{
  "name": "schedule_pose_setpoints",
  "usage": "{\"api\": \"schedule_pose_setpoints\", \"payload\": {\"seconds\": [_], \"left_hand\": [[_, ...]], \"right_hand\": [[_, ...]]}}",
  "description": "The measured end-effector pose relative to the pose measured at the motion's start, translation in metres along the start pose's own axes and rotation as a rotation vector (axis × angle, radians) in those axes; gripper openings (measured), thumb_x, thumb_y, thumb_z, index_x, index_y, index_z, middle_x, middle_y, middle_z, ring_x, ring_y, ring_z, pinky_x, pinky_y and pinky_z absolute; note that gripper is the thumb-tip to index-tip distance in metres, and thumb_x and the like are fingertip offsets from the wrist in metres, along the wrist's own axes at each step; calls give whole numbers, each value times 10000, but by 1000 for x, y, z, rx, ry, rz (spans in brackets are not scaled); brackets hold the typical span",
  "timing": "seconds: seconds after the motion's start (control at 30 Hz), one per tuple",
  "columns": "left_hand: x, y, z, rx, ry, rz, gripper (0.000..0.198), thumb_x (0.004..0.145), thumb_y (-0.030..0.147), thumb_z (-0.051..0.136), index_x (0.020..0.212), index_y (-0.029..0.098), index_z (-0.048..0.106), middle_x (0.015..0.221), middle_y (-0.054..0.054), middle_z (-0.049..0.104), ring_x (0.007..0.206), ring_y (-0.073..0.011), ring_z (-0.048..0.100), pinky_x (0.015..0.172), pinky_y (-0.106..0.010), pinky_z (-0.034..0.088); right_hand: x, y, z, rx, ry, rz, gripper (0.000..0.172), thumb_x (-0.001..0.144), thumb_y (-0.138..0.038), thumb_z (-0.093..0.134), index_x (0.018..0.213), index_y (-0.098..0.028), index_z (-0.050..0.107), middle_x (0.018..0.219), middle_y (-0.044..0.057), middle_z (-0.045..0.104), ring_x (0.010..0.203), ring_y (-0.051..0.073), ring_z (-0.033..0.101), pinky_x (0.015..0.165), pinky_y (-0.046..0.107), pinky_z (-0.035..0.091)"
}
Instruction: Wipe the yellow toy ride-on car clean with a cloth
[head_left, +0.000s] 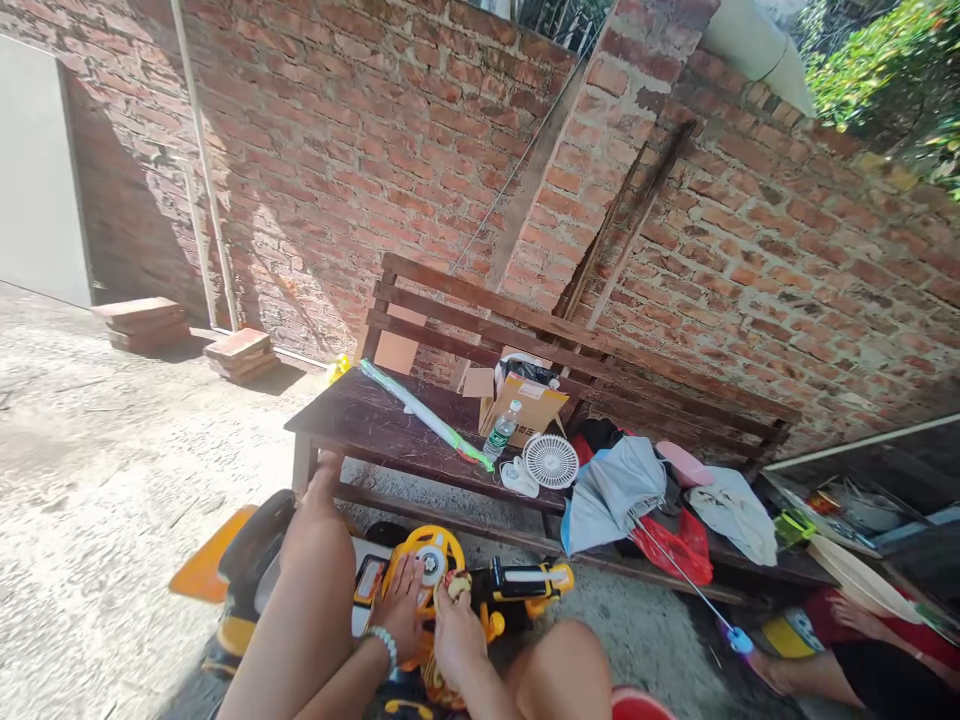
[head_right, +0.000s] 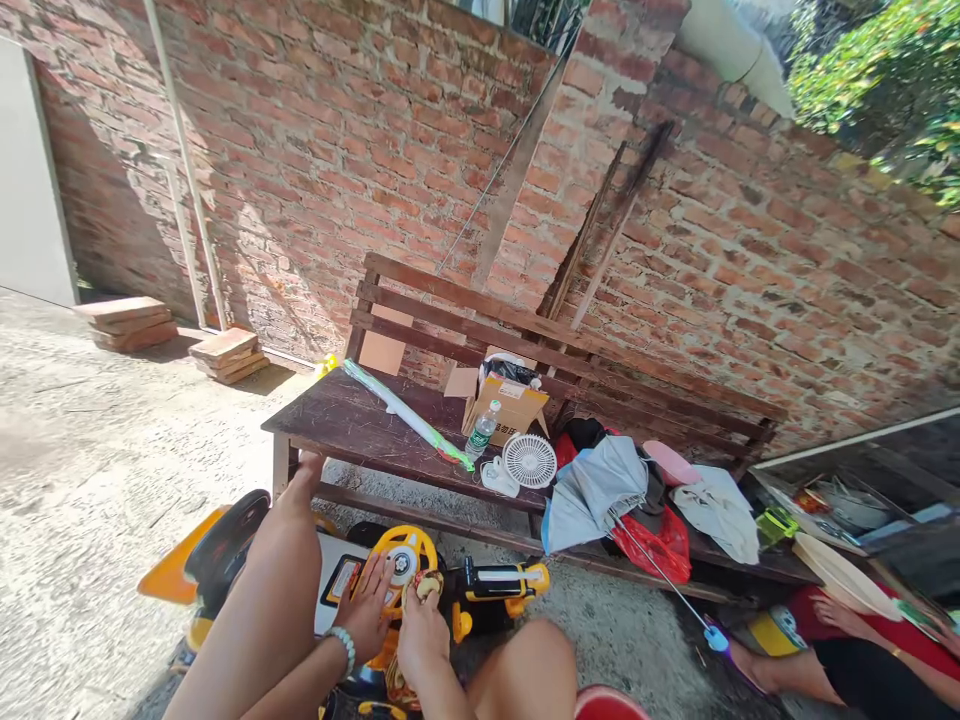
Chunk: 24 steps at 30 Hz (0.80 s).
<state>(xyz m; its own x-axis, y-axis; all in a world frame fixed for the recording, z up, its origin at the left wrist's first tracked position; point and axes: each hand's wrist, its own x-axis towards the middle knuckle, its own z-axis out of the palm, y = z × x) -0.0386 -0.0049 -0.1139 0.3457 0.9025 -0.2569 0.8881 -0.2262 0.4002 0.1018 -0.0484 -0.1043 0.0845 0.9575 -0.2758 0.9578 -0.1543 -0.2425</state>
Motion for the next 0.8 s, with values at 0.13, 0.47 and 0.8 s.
{"api": "schedule_pose_setpoints", "payload": {"seconds": [0.13, 0.47, 0.8], "left_hand": [[-7, 0, -5, 4, -6, -40, 959, 752, 159, 520, 1659, 169, 209, 1753, -72, 30, 1619, -271, 4, 1290, -511, 139], [-10, -3, -14, -46, -39, -26, 920, 783, 216, 528, 1653, 149, 236, 1759, -78, 55, 1619, -267, -22, 1296, -445, 125], [-12, 0, -14, -5, -45, -2, 893, 837, 248, 505, 1654, 80, 186, 1751, -139, 11, 1611, -338, -57, 1285, -510, 113]], "right_hand": [[-6, -6, -17, -71, -19, 39, 596, 950, -195, 409, 1531, -285, 507, 1508, 230, 509, 1062, 339, 733, 909, 457, 555], [-16, -8, -15, -28, -17, 73, 614, 968, -228, 391, 1571, -334, 436, 1512, 187, 484, 1031, 316, 728, 882, 430, 550], [-11, -1, -30, 36, -58, 72, 568, 986, -268, 411, 1543, -353, 477, 1492, 142, 486, 1006, 252, 720, 861, 358, 536]]}}
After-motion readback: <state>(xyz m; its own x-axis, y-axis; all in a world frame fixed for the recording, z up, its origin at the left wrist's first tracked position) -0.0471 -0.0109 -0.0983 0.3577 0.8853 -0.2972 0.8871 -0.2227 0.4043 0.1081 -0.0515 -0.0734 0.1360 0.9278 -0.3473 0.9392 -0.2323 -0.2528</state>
